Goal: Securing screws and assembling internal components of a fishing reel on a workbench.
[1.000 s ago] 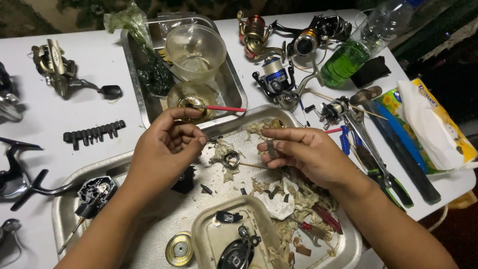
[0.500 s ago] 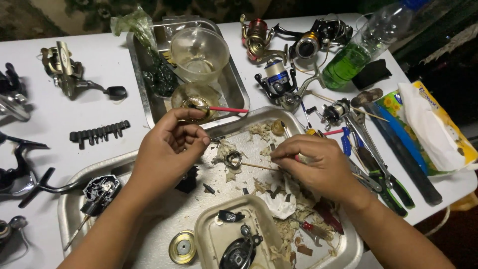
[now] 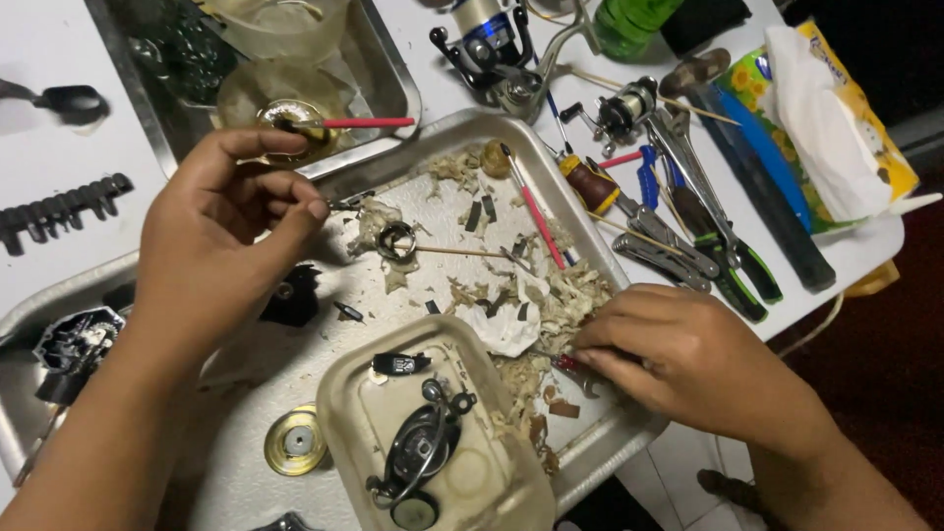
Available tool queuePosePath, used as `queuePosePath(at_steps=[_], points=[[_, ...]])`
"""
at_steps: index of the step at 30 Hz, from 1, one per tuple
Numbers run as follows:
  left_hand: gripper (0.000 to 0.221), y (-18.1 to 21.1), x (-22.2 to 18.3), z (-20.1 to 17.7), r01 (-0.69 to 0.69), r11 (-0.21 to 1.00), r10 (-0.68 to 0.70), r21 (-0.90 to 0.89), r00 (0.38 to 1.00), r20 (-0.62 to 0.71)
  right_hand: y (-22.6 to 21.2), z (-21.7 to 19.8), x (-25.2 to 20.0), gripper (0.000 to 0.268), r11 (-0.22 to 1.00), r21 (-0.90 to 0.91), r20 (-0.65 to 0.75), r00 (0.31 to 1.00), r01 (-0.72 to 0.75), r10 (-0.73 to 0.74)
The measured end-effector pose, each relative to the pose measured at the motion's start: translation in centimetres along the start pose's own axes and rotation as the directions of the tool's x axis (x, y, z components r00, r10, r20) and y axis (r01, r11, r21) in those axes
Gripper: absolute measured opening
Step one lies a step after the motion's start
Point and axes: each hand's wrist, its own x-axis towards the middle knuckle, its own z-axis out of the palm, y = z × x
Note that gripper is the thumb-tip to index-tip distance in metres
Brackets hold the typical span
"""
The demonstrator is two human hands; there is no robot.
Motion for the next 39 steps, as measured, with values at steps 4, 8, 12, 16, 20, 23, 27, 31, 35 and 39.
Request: queuePosePath(at_steps=[4,8,12,16,20,23,27,31,35,39], points=[[0.038,-1.2,0.4,0.1,-0.088,0.996,0.088,0.008,0.996,0.001,-0.3,0.7,-2.6,0.011,0.996,0.016,0.011,0.996,-0.087,0.087],[0.037,-1.2,0.5,0.1,-0.077,0.996,0.077,-0.044,0.997,-0.008,-0.3,2.0,-3.9,0.02,0.996,0.05,0.065,0.996,-0.068,0.065],[0.037,-0.9,0.5,-0.3,-0.06,0.997,0.061,-0.052,0.998,0.017,-0.3,1.8,-3.0,0.029,0.997,0.066,0.001,0.999,-0.044,0.044],[0.035,-2.1,0.8,-0.8,-0.194,0.981,0.194,-0.006,0.981,0.0,0.3,1.0,-1.6,0.036,0.995,-0.077,0.027,0.998,-0.059,0.061],[0.037,-1.5,0.7,-1.0,-0.19,0.981,0.189,0.04,0.982,0.025,-0.4,0.4,1.9,0.032,0.989,-0.143,-0.089,0.994,0.048,-0.061],[0.036,-1.5,0.7,-1.2,-0.215,0.976,0.214,0.03,0.977,0.023,-0.1,0.7,3.9,0.031,0.979,-0.175,-0.063,0.991,0.11,-0.122],[0.034,-1.4,0.5,-1.5,-0.269,0.963,0.269,0.022,0.963,0.021,1.1,1.9,5.3,0.035,0.978,-0.145,-0.008,0.988,0.149,-0.152],[0.034,-2.1,0.9,-1.7,-0.341,0.938,0.341,-0.07,0.94,-0.016,0.6,1.8,5.8,0.036,0.974,-0.18,0.068,0.99,0.134,-0.124],[0.033,-2.4,1.2,-1.8,-0.339,0.934,0.334,-0.116,0.941,-0.058,2.6,2.5,4.4,0.036,0.976,-0.218,0.256,0.965,-0.009,0.066],[0.03,-2.1,1.2,-2.0,-0.314,0.933,0.304,-0.176,0.949,-0.085,2.7,3.1,3.6,0.036,0.948,-0.273,0.323,0.913,-0.163,0.25]])
